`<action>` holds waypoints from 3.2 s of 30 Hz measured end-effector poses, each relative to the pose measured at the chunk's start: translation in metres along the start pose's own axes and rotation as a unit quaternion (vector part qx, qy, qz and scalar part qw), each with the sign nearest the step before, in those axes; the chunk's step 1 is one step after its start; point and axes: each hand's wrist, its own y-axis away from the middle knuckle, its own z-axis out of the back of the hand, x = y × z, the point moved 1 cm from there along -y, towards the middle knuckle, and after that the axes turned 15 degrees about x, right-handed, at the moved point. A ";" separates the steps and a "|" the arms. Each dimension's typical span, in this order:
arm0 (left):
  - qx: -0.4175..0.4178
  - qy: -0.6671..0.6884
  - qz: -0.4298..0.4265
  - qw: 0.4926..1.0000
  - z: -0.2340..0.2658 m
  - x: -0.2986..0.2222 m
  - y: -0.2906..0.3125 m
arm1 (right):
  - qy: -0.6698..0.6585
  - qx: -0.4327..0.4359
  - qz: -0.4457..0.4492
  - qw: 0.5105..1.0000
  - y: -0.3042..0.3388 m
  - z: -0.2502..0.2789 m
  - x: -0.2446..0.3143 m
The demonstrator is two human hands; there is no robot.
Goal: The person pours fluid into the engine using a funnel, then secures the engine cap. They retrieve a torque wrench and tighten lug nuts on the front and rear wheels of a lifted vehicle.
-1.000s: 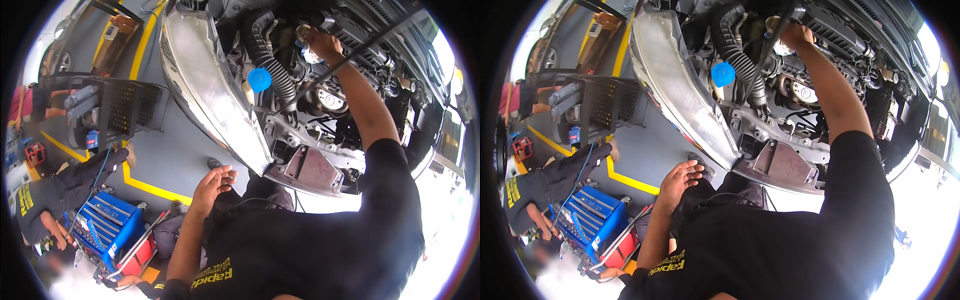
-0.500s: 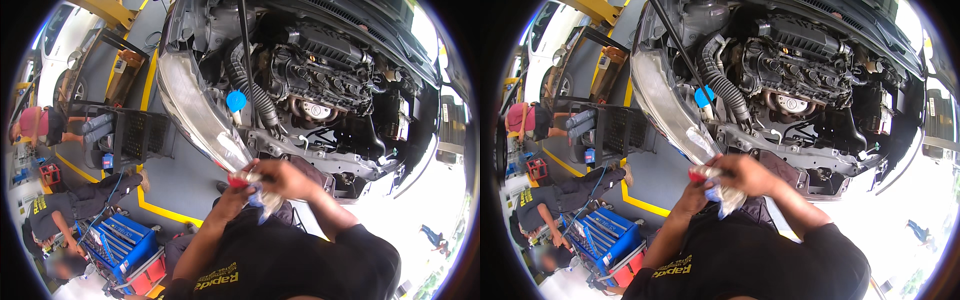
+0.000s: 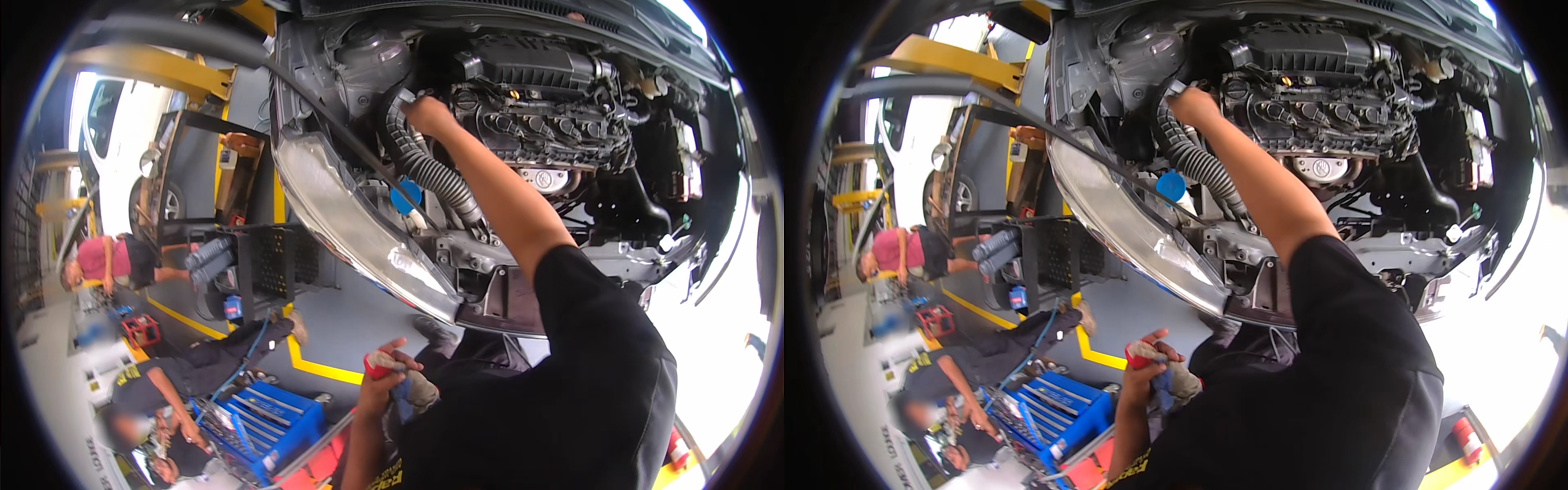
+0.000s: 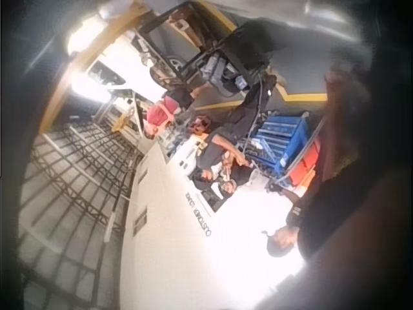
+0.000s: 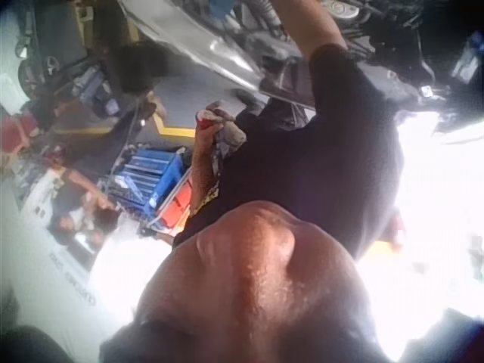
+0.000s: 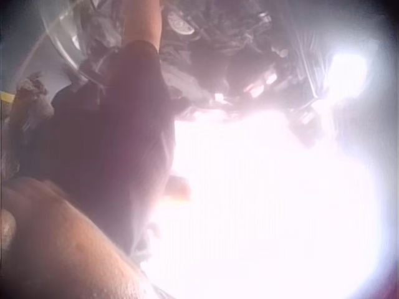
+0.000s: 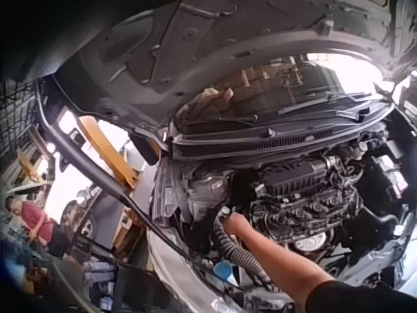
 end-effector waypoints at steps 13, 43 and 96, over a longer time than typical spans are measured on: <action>-0.133 0.011 -0.005 0.991 0.001 0.014 0.025 | -0.074 0.066 -0.194 0.976 -0.077 -0.055 0.037; -0.085 0.034 0.037 0.995 0.013 0.011 0.009 | -0.160 -0.033 -0.115 0.980 -0.055 -0.049 0.010; -0.484 0.026 -0.179 0.856 0.690 -0.183 -0.050 | 0.257 0.093 0.116 0.955 -0.365 -0.453 0.479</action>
